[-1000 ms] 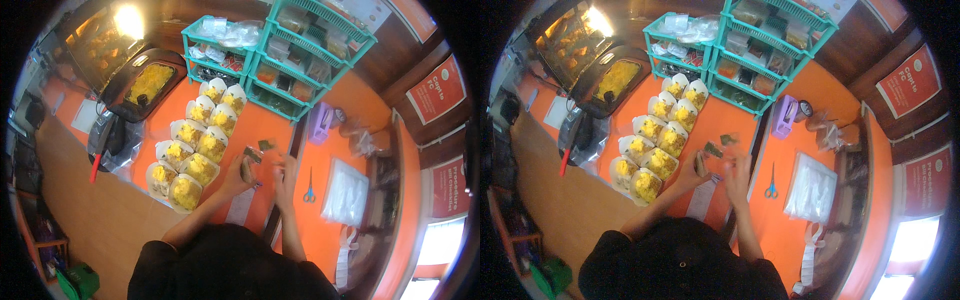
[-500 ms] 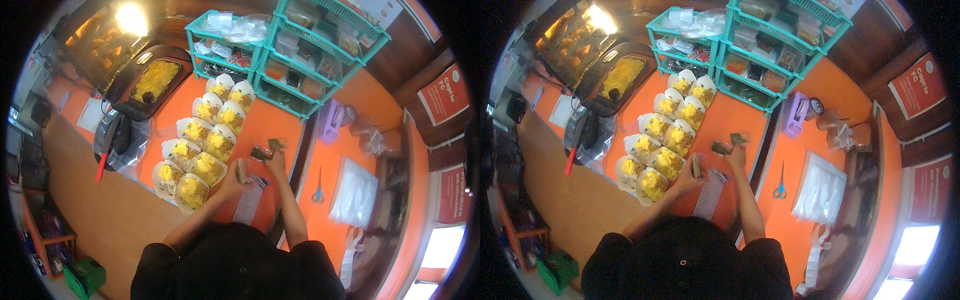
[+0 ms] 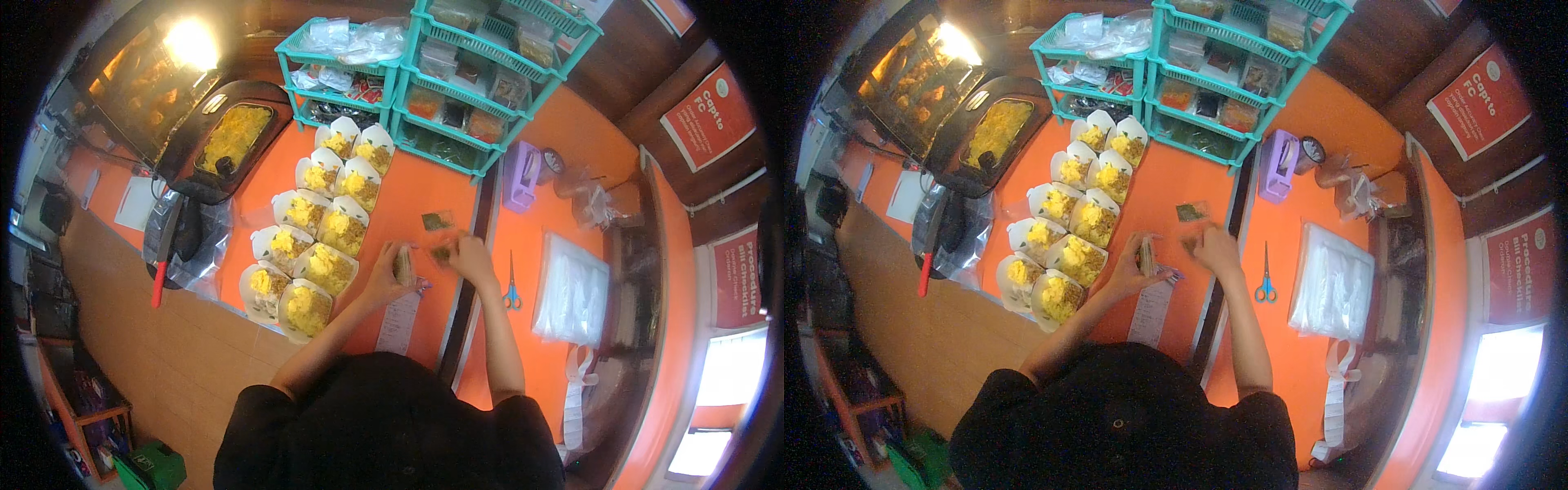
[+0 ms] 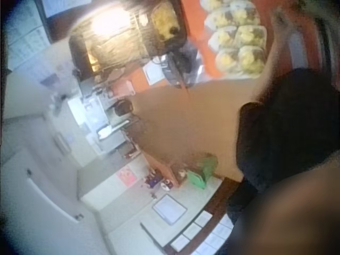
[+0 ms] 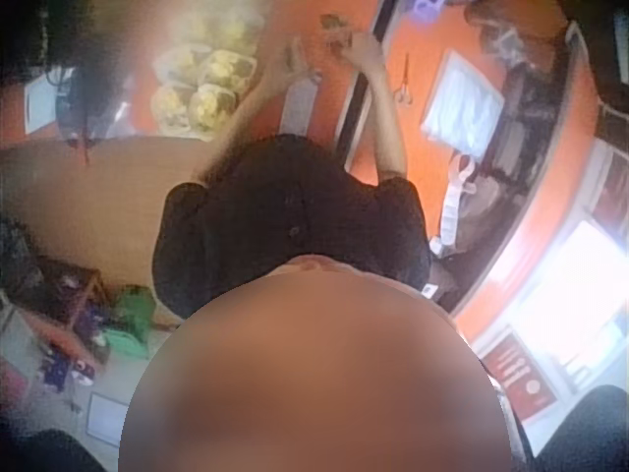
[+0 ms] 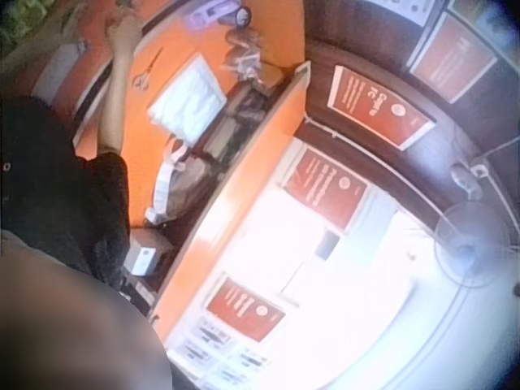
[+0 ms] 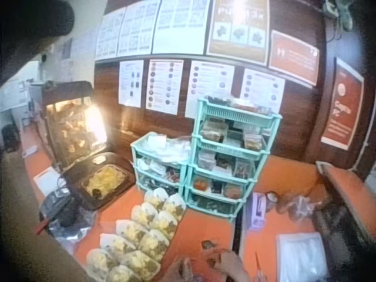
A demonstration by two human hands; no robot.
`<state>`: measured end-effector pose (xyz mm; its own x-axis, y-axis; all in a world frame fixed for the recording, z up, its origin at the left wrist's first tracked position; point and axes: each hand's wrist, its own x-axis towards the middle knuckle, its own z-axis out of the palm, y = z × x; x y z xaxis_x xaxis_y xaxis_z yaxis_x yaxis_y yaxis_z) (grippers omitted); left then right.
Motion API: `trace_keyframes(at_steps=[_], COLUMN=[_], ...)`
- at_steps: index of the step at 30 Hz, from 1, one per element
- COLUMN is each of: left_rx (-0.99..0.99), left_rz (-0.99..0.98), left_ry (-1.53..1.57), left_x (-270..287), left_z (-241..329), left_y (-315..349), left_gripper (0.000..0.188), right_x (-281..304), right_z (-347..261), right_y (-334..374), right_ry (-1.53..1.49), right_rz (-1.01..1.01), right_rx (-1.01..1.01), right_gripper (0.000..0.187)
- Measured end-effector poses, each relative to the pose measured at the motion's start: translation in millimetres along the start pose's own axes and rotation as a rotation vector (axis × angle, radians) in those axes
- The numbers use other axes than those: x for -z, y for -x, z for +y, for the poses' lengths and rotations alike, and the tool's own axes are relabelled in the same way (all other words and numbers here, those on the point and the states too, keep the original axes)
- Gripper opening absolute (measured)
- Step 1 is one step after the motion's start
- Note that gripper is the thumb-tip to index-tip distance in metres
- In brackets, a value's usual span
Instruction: The person assembles food containers by adding green garnish and bread pieces to pre-filled compartments. They use scissors to cut garnish packets and place contents into each container, then add bread from a bag into the same containers.
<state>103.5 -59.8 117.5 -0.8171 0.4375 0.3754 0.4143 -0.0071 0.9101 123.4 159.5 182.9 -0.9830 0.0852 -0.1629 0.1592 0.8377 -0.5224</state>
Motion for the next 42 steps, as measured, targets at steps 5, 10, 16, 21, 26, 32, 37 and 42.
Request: trace_keyframes(at_steps=[5, 10, 16, 21, 26, 32, 37, 42], left_rx=[0.023, 0.105, 0.299, 0.3, 0.305, 0.157, 0.337, 0.449], left_rz=[-0.004, -0.032, -0.06, -0.039, -0.122, 0.128, 0.038, 0.088], left_ry=[-0.009, 0.112, 0.334, 0.399, 0.474, 0.4, 0.507, 0.862], left_x=[1.8, -12.9, -26.8, -22.4, -17.6, -22.9, 9.6, 31.5], left_z=[3.4, -0.1, 0.3, -1.8, -5.3, -6.7, 9.0, 26.3], left_y=[3.2, 4.1, 3.2, 0.3, 1.7, 3.9, 7.5, -3.4], left_gripper=[0.079, 0.084, 0.083, 0.082, 0.08, 0.076, 0.072, 0.071], right_x=[12.8, 28.8, 39.0, 21.8, 1.4, -21.4, -70.0, -122.6], right_z=[-18.1, -60.0, -95.8, -105.3, -100.6, -13.2, 86.2, 128.1], right_y=[5.8, 21.6, 42.4, 70.9, 88.6, 32.2, -76.7, -140.0], right_ry=[0.194, 0.004, -0.284, -0.18, -0.04, -0.4, 0.062, 0.22], right_rz=[-0.06, -0.004, 0.114, 0.726, 0.518, 0.41, 0.256, 0.389], right_rx=[0.076, 0.126, 0.082, 0.428, 0.302, -0.022, -0.324, -0.469], right_gripper=[0.03, 0.025, 0.026, 0.044, 0.048, 0.043, 0.063, 0.072])
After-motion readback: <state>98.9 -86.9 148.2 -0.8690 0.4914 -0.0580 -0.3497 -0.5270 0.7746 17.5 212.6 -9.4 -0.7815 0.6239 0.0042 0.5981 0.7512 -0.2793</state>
